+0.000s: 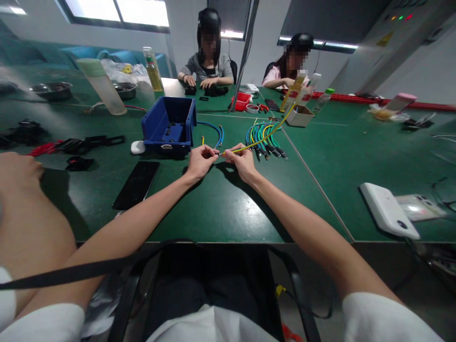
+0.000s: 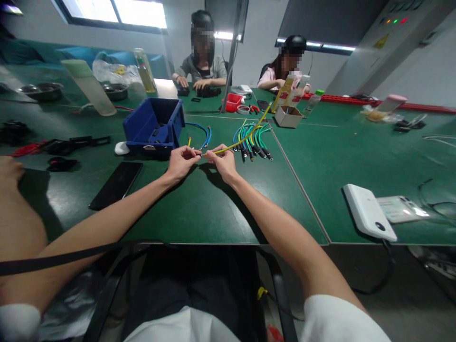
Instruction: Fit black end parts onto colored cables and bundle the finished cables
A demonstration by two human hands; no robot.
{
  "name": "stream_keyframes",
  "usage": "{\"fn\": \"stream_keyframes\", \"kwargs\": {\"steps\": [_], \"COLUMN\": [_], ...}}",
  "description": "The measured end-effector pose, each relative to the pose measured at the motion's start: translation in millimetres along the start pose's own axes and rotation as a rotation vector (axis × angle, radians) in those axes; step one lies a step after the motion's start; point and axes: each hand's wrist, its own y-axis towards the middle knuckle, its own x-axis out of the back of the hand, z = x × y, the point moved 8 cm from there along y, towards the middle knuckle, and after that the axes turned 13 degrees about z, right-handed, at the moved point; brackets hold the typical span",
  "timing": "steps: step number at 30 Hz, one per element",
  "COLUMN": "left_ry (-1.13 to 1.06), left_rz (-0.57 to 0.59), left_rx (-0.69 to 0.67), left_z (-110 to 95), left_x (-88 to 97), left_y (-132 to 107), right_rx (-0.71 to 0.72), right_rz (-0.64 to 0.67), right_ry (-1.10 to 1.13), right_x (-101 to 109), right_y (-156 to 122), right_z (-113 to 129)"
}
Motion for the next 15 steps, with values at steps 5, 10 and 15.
{"fn": "stream_keyframes", "kwargs": {"steps": [5,10,15], "left_ry": [0.050,0.060,0.049], "left_rz": [0.024,0.029,0.024], "left_rx": [-0.017,-0.023,-0.001], "left_z": [-3.6,-4.5,1.8], "left_x": [-2.2,-1.6,1.3], "left_y": [-1.1,-0.8,1.9], "right_rx": [0.006,-0.006,-0.014], "right_rz": [-0.017,-0.019,0.008], "right_ry": [-0.008,-0.004,0.013], "right_x": [0.5,0.6,-0.6], "right_y": [0.2,-0.3,-0.4], "right_z": [0.8,0.1,0.3]}}
